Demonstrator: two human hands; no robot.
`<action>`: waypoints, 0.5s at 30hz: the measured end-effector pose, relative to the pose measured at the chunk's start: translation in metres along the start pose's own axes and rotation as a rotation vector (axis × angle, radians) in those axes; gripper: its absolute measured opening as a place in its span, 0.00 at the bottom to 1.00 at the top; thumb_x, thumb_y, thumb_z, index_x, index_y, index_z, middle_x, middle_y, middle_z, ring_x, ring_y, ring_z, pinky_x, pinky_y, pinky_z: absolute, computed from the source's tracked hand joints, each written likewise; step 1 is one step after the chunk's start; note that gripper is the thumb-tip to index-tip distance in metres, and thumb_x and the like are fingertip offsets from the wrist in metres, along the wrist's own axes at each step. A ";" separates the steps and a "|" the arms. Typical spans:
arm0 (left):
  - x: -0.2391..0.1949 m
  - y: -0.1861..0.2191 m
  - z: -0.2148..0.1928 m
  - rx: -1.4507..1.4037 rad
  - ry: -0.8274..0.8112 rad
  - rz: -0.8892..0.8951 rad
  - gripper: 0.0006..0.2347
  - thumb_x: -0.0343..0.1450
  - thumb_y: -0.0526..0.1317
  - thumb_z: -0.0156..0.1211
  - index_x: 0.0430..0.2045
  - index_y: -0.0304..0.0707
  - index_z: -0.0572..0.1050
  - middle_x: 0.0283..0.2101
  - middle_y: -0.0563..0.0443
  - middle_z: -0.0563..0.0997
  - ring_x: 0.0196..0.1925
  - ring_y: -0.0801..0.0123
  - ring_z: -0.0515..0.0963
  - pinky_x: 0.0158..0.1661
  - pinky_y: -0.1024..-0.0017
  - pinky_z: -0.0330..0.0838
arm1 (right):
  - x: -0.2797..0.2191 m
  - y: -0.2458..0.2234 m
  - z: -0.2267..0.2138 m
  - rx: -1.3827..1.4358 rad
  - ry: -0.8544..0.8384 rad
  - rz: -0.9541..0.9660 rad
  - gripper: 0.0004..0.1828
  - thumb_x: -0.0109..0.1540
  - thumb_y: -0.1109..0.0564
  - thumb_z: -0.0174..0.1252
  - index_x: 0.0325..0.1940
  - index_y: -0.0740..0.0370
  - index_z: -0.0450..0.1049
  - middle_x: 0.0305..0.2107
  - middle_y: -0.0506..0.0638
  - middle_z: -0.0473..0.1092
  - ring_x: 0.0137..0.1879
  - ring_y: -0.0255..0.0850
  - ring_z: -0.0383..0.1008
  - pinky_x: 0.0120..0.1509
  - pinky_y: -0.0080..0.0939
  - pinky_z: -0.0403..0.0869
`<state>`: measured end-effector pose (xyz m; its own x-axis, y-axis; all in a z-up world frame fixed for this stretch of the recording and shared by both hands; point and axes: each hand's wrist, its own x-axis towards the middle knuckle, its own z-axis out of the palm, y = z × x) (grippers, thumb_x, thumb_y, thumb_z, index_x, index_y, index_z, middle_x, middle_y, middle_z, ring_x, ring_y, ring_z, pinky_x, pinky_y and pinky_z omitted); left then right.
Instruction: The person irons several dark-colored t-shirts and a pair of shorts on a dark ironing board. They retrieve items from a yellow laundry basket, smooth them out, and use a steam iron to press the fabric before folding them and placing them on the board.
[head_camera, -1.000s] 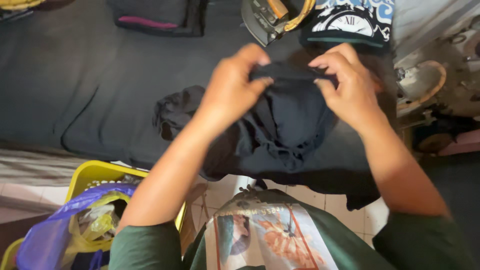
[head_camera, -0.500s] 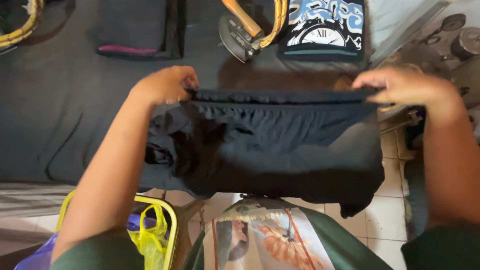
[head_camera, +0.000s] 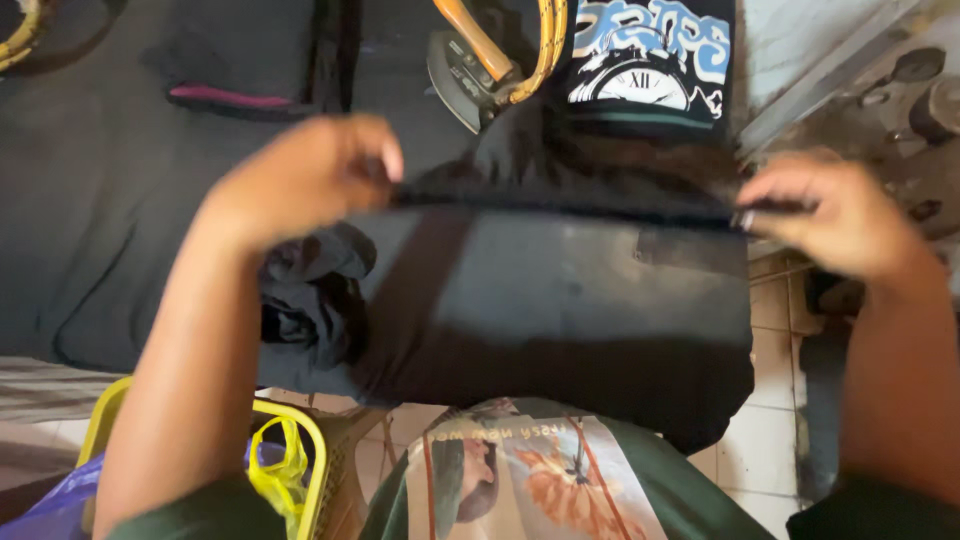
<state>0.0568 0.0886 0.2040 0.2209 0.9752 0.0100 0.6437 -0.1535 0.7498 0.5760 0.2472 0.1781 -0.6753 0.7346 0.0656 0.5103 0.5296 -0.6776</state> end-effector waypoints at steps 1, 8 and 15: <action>-0.012 -0.001 0.019 0.115 -0.013 -0.053 0.10 0.60 0.32 0.64 0.34 0.38 0.78 0.33 0.47 0.84 0.37 0.58 0.84 0.39 0.64 0.76 | -0.010 -0.001 0.010 -0.032 -0.083 -0.018 0.15 0.54 0.64 0.67 0.45 0.58 0.80 0.40 0.47 0.76 0.45 0.37 0.76 0.47 0.37 0.75; -0.028 0.003 0.195 0.093 0.001 0.110 0.20 0.63 0.49 0.71 0.44 0.37 0.78 0.47 0.41 0.81 0.52 0.47 0.79 0.48 0.57 0.73 | -0.015 -0.007 0.181 0.180 0.108 -0.056 0.20 0.48 0.73 0.56 0.42 0.63 0.79 0.35 0.52 0.74 0.44 0.43 0.76 0.49 0.39 0.73; 0.019 0.032 0.230 -0.014 0.208 0.052 0.12 0.69 0.44 0.65 0.36 0.36 0.73 0.38 0.45 0.81 0.42 0.50 0.82 0.40 0.57 0.75 | 0.008 -0.053 0.200 0.173 0.292 -0.242 0.18 0.54 0.74 0.59 0.46 0.64 0.75 0.37 0.53 0.69 0.43 0.43 0.73 0.47 0.37 0.73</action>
<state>0.2503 0.0659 0.0765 0.0966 0.9781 0.1845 0.6244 -0.2039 0.7540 0.4375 0.1403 0.0678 -0.5724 0.7004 0.4264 0.2417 0.6410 -0.7285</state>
